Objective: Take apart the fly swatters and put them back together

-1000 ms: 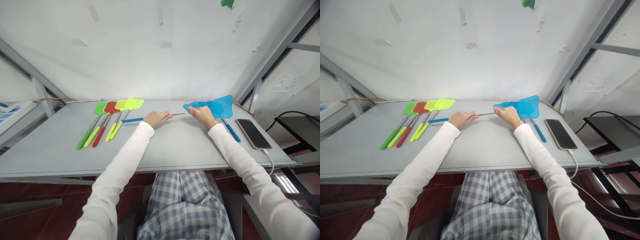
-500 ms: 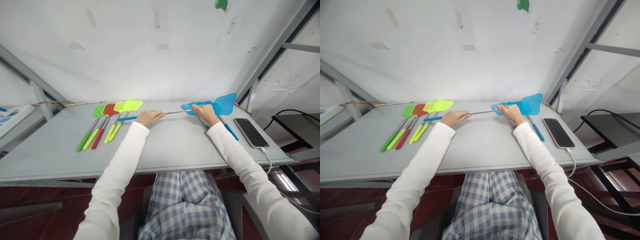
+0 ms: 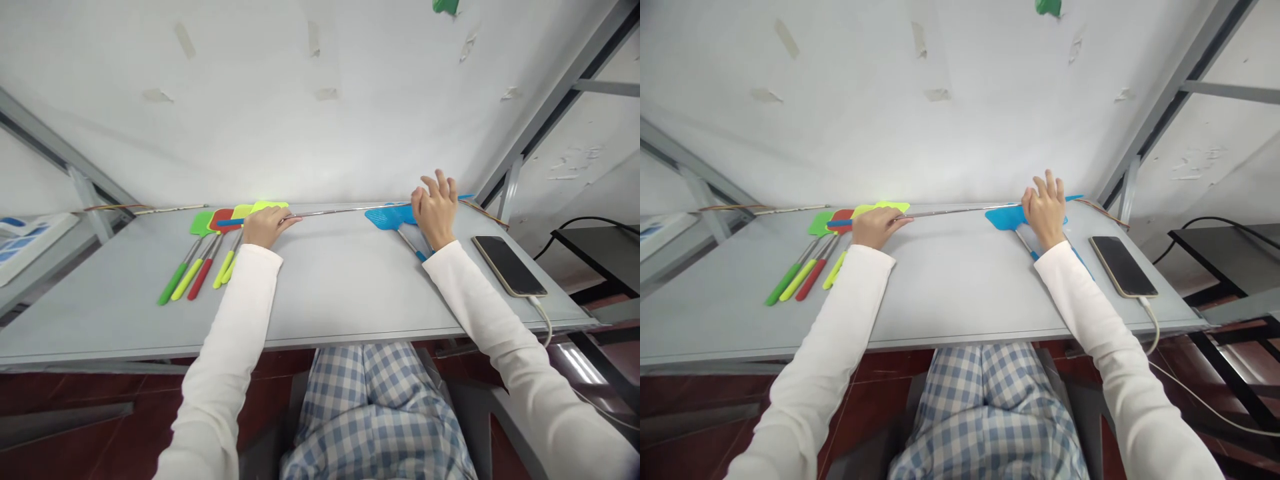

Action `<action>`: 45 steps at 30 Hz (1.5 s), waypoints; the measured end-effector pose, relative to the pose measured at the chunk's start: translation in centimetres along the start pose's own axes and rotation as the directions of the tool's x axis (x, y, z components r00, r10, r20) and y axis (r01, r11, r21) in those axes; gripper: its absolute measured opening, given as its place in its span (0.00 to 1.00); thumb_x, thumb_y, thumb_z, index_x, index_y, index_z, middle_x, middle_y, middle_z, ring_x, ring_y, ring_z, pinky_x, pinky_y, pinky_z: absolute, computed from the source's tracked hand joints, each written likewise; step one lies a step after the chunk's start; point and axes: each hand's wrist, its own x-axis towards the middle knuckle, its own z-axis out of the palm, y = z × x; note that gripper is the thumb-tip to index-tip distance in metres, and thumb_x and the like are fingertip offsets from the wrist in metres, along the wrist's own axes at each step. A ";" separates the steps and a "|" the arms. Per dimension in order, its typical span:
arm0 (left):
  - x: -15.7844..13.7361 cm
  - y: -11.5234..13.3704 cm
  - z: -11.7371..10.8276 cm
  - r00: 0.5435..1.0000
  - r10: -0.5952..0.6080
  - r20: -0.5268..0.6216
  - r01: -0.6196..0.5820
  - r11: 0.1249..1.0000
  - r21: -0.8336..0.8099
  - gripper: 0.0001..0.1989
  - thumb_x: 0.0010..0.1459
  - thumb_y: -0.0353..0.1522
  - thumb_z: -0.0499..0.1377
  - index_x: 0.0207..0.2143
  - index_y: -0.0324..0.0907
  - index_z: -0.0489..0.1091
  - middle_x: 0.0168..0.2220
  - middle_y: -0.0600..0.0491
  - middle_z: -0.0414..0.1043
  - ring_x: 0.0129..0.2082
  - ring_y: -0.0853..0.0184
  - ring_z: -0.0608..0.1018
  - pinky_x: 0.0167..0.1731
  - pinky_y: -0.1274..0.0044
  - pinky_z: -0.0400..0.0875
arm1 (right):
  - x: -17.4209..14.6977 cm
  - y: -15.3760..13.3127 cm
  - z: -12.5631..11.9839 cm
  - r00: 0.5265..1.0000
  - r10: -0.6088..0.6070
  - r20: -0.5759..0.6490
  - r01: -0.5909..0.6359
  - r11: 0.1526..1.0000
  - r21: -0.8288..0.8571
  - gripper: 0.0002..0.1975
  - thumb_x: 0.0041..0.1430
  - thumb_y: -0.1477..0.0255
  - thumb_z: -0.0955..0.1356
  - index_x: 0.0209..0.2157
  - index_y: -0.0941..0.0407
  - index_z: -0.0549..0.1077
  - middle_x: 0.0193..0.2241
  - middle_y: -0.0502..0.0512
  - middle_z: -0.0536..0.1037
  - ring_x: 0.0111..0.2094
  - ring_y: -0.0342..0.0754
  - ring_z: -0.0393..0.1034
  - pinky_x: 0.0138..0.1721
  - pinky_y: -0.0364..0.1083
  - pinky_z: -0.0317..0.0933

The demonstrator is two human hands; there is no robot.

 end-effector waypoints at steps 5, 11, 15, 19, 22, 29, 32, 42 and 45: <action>-0.1 0.2 0.8 0.998 0.061 -0.001 -0.061 0.997 -0.046 0.27 0.60 0.54 0.46 0.28 0.44 0.72 0.26 0.48 0.74 0.28 0.64 0.73 0.25 0.74 0.50 | 0.1 2.7 0.8 0.995 0.085 0.043 -0.083 0.995 -0.045 0.25 0.65 0.68 0.53 0.18 0.56 0.69 0.17 0.58 0.69 0.30 0.52 0.67 0.37 0.53 0.55; -0.7 1.6 1.4 0.989 0.058 0.139 -0.062 0.998 0.027 0.29 0.58 0.56 0.46 0.28 0.44 0.73 0.25 0.46 0.75 0.26 0.63 0.74 0.23 0.74 0.49 | -0.1 3.3 0.5 0.991 0.097 0.087 -0.094 0.995 -0.041 0.26 0.64 0.67 0.55 0.13 0.55 0.65 0.12 0.55 0.61 0.22 0.47 0.60 0.29 0.49 0.47; -0.9 4.6 1.7 0.964 0.114 0.240 -0.112 0.993 -0.023 0.29 0.60 0.55 0.44 0.33 0.43 0.73 0.28 0.44 0.77 0.28 0.61 0.77 0.25 0.75 0.54 | -0.3 0.7 -0.1 0.999 -0.003 0.052 0.001 0.999 0.034 0.27 0.63 0.67 0.55 0.12 0.55 0.65 0.12 0.57 0.63 0.21 0.47 0.58 0.28 0.49 0.45; -0.8 8.4 1.8 0.927 0.211 0.309 -0.185 0.976 -0.110 0.30 0.62 0.54 0.41 0.38 0.42 0.71 0.31 0.41 0.78 0.28 0.59 0.78 0.26 0.74 0.59 | -0.8 -3.0 -0.4 0.993 -0.109 0.034 0.105 0.989 0.107 0.28 0.65 0.67 0.54 0.12 0.55 0.65 0.12 0.56 0.65 0.21 0.47 0.58 0.28 0.48 0.45; -0.6 9.8 1.4 0.906 0.230 0.356 -0.216 0.973 -0.081 0.30 0.62 0.53 0.40 0.40 0.41 0.70 0.31 0.41 0.78 0.29 0.58 0.79 0.27 0.74 0.61 | -1.0 -4.0 -0.3 0.995 -0.091 0.027 0.088 0.990 0.109 0.28 0.65 0.68 0.54 0.12 0.55 0.65 0.11 0.56 0.65 0.20 0.46 0.57 0.27 0.48 0.44; 0.4 8.6 -0.6 0.926 0.155 0.343 -0.108 0.982 -0.154 0.27 0.64 0.50 0.41 0.39 0.44 0.72 0.34 0.47 0.78 0.34 0.61 0.79 0.29 0.76 0.59 | -0.6 -1.1 1.1 0.998 -0.008 0.067 0.003 0.998 0.065 0.27 0.64 0.67 0.55 0.13 0.56 0.68 0.11 0.57 0.64 0.20 0.47 0.58 0.27 0.48 0.45; 0.4 7.0 -0.6 0.953 -0.036 0.302 0.048 0.998 -0.033 0.28 0.66 0.46 0.39 0.36 0.43 0.75 0.31 0.45 0.78 0.34 0.60 0.78 0.28 0.74 0.58 | -0.6 0.1 1.7 0.997 0.035 0.072 -0.038 0.998 0.050 0.26 0.63 0.68 0.56 0.14 0.57 0.70 0.12 0.58 0.65 0.21 0.48 0.60 0.28 0.48 0.46; -0.5 9.9 -0.2 0.934 -0.060 0.353 0.059 0.998 0.015 0.30 0.67 0.40 0.38 0.37 0.37 0.77 0.30 0.36 0.76 0.34 0.56 0.79 0.31 0.72 0.61 | -1.5 -4.5 -0.2 0.985 -0.039 0.171 0.027 0.997 0.073 0.28 0.64 0.67 0.55 0.13 0.56 0.69 0.13 0.58 0.68 0.20 0.47 0.61 0.27 0.47 0.47; -1.1 12.1 -0.4 0.929 -0.061 0.366 0.078 0.996 -0.032 0.30 0.68 0.41 0.37 0.39 0.37 0.77 0.30 0.38 0.76 0.34 0.59 0.79 0.32 0.73 0.62 | -1.6 -6.3 -1.1 0.981 -0.110 0.162 0.094 0.990 0.105 0.29 0.65 0.67 0.54 0.12 0.55 0.68 0.12 0.56 0.66 0.20 0.45 0.60 0.26 0.47 0.46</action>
